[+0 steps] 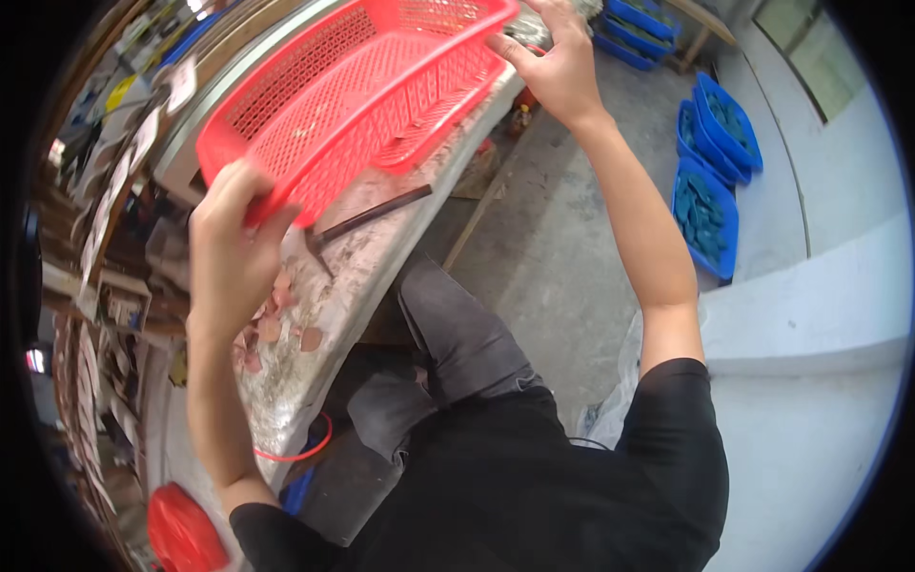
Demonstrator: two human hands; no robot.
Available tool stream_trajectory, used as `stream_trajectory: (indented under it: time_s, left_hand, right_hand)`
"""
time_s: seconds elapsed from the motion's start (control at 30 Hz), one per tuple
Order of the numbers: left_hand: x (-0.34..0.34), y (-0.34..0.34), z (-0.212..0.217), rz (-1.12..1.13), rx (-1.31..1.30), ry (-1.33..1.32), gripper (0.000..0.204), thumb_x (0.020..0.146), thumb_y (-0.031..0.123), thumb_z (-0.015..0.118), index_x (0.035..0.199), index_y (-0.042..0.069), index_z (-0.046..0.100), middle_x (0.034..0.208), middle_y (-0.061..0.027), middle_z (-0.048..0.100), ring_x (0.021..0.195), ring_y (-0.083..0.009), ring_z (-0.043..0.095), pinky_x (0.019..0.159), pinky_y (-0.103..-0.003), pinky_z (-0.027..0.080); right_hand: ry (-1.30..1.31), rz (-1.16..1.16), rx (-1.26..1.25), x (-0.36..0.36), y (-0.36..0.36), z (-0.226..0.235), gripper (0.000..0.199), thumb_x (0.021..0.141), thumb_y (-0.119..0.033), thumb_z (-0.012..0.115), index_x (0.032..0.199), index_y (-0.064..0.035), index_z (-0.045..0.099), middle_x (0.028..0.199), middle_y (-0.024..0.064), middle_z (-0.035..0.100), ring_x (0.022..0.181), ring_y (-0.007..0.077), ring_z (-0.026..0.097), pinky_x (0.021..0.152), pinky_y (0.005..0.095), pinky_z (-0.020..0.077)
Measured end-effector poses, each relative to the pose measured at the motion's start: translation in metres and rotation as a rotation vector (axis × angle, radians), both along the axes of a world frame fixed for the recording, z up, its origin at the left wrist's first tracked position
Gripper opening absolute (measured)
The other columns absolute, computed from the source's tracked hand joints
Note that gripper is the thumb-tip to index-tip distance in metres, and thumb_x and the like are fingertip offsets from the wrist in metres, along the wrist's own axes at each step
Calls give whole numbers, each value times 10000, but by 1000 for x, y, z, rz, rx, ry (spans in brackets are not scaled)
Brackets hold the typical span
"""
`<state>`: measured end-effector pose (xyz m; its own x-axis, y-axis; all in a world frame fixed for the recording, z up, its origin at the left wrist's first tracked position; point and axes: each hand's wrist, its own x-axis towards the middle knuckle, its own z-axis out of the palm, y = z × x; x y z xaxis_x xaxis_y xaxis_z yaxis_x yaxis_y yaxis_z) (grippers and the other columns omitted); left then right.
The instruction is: The person assembles shoe heels by fitting small plastic tips onto heel components by hand, hammering them into place with a hammer, and placing the finished pieces into a basket.
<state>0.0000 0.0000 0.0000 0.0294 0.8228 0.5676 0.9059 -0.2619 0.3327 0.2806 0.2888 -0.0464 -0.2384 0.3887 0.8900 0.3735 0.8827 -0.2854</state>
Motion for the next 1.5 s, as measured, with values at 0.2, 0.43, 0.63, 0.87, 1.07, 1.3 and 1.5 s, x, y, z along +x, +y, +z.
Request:
stream_trajectory:
  time_s: [0.2, 0.43, 0.63, 0.87, 1.07, 1.3, 1.5]
  left_hand:
    - [14, 150, -100, -5, 133, 239, 171, 847, 21, 772, 933, 3, 625, 936, -177, 653, 947, -412, 612, 852, -503, 486]
    - [54, 142, -141, -1, 89, 351, 773, 873, 169, 851, 1575, 109, 531, 1596, -222, 510, 1526, -416, 400, 1291, -575, 225]
    - [23, 47, -198, 129, 26, 491, 354, 943, 68, 792, 1293, 76, 743, 1450, -104, 677, 1431, -372, 525, 1218, -523, 375]
    - [48, -17, -216, 166, -117, 441, 203, 953, -21, 726, 1150, 3, 767, 1237, -103, 765, 1269, -325, 635, 1144, -490, 444]
    - [86, -54, -234, 353, -177, 263, 247, 859, -94, 718, 1056, 42, 780, 1184, -97, 773, 1281, -357, 607, 1130, -486, 450]
    - [87, -172, -266, 706, -47, -122, 206, 859, -122, 693, 983, 28, 761, 1079, -107, 783, 1183, -353, 664, 1080, -457, 485]
    - [111, -324, -365, 1240, 7, -670, 161, 957, -96, 665, 1066, -18, 754, 1082, -96, 777, 1051, -201, 696, 946, -336, 550]
  right_hand:
    - [81, -170, -395, 104, -62, -157, 482, 911, -206, 836, 1352, -66, 699, 1313, 126, 727, 1157, 249, 684, 958, 367, 538]
    - [291, -539, -1328, 276, -231, -440, 413, 958, -199, 801, 1315, -11, 713, 1255, 152, 776, 1157, 266, 739, 991, 389, 572]
    - [280, -771, -1883, 278, -361, -591, 371, 914, -242, 819, 1199, -8, 773, 1140, 165, 809, 1056, 260, 766, 949, 370, 589]
    - [160, -571, -2181, 231, -351, -594, 334, 929, -224, 803, 1168, 9, 777, 1108, 131, 809, 1019, 222, 754, 912, 347, 582]
    - [233, -411, -2116, 223, -301, -619, 287, 950, -213, 763, 1177, -40, 786, 991, 47, 782, 881, 149, 716, 807, 317, 569]
    - [59, -136, -2005, 203, -169, -535, 271, 992, -186, 738, 1236, -68, 750, 1075, 47, 780, 969, 136, 714, 854, 294, 556]
    - [-103, -62, -1866, 113, -111, -451, 325, 1032, -208, 730, 1297, -21, 726, 1111, 84, 785, 1013, 160, 721, 919, 312, 553]
